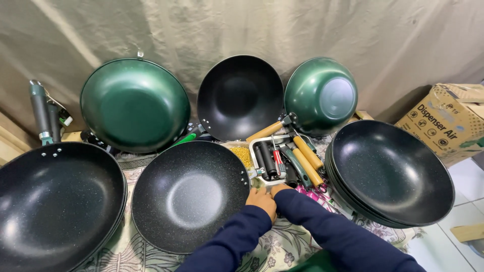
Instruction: Assembling handles onto woks and pans using a screwdriver and wiping them clean
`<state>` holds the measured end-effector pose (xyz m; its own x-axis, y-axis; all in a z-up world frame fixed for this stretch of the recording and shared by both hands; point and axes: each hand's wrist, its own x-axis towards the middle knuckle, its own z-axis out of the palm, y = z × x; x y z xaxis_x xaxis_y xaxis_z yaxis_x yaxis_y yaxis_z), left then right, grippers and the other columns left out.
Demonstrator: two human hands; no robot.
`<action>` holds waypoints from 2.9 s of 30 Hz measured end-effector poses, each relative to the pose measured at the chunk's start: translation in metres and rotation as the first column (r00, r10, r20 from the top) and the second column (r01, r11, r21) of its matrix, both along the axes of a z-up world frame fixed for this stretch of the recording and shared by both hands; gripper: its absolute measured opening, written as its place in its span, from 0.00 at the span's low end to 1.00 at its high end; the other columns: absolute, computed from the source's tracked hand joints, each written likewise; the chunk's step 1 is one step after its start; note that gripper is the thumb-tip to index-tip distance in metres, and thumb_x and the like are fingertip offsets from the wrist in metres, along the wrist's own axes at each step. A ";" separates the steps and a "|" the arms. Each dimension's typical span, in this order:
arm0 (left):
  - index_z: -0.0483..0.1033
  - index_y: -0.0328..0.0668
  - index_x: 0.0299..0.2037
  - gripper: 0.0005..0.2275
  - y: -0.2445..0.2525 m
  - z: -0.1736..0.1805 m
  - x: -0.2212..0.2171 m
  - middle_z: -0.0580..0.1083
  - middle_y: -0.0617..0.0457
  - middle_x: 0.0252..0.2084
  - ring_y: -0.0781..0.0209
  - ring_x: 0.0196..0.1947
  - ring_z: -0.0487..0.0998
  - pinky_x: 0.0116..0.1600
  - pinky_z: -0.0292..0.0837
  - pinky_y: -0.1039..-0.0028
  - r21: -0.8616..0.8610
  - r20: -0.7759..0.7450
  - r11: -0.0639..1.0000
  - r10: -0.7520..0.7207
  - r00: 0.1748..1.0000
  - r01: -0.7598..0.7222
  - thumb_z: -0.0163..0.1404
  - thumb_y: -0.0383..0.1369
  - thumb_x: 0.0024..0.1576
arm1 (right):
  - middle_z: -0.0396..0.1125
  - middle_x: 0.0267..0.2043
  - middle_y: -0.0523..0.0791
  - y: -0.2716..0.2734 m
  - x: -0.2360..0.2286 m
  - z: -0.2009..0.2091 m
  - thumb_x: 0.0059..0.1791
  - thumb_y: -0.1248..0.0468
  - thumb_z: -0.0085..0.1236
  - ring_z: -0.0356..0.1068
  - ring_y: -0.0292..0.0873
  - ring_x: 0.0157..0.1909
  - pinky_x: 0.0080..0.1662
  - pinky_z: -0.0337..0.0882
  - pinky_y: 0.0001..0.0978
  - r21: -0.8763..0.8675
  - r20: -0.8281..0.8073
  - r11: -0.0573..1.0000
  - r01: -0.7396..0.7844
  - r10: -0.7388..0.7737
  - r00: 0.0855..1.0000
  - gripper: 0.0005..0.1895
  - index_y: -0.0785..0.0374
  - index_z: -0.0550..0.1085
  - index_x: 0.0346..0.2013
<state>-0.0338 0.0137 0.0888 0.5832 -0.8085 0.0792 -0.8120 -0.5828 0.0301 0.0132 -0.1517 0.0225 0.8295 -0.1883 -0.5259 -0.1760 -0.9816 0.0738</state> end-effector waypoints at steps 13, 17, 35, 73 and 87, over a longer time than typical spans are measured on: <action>0.84 0.57 0.47 0.21 -0.008 0.009 -0.007 0.77 0.54 0.51 0.53 0.60 0.65 0.69 0.37 0.40 0.305 -0.221 0.952 0.073 0.972 -0.002 0.34 0.46 0.62 | 0.75 0.48 0.52 -0.016 0.021 -0.083 0.52 0.60 0.41 0.74 0.53 0.53 0.55 0.74 0.46 -0.050 0.108 0.988 -0.147 0.152 0.983 0.19 0.59 0.81 0.45; 0.81 0.51 0.55 0.25 -0.005 0.030 -0.011 0.73 0.49 0.60 0.50 0.65 0.62 0.73 0.24 0.30 0.346 -0.304 0.938 0.108 0.947 0.004 0.29 0.45 0.62 | 0.73 0.53 0.52 -0.005 0.014 -0.053 0.52 0.61 0.41 0.72 0.56 0.57 0.57 0.73 0.48 -0.014 0.081 0.998 -0.059 0.060 0.995 0.19 0.58 0.80 0.49; 0.87 0.41 0.35 0.15 0.007 0.003 -0.017 0.78 0.43 0.41 0.43 0.52 0.73 0.73 0.48 0.39 -0.397 0.165 0.916 0.014 0.986 0.054 0.56 0.41 0.45 | 0.69 0.57 0.59 0.000 0.016 0.000 0.46 0.57 0.51 0.72 0.63 0.56 0.60 0.71 0.47 0.084 0.115 0.983 0.162 -0.171 0.978 0.19 0.55 0.79 0.49; 0.87 0.40 0.43 0.22 0.185 0.148 0.041 0.81 0.48 0.31 0.64 0.31 0.82 0.40 0.82 0.74 -0.502 -0.859 0.144 -0.193 0.474 -0.853 0.63 0.20 0.34 | 0.76 0.24 0.43 0.130 -0.044 0.276 0.40 0.65 0.75 0.73 0.35 0.24 0.27 0.75 0.21 0.687 0.726 0.381 -0.619 -0.368 0.581 0.09 0.59 0.84 0.33; 0.86 0.29 0.45 0.24 0.201 0.122 0.014 0.67 0.55 0.28 0.66 0.28 0.69 0.32 0.63 0.79 -0.692 -0.670 0.061 -0.423 0.609 -0.719 0.59 0.15 0.33 | 0.72 0.31 0.44 0.171 -0.040 0.278 0.48 0.67 0.65 0.68 0.33 0.26 0.29 0.72 0.18 0.404 0.915 0.358 -0.842 -0.157 0.372 0.06 0.61 0.80 0.39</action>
<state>-0.0199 0.2148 0.2103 0.9633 -0.2244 0.1474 -0.0656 0.3357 0.9397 -0.0269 0.0193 0.3009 0.6730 0.2863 0.6820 0.7317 -0.3922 -0.5575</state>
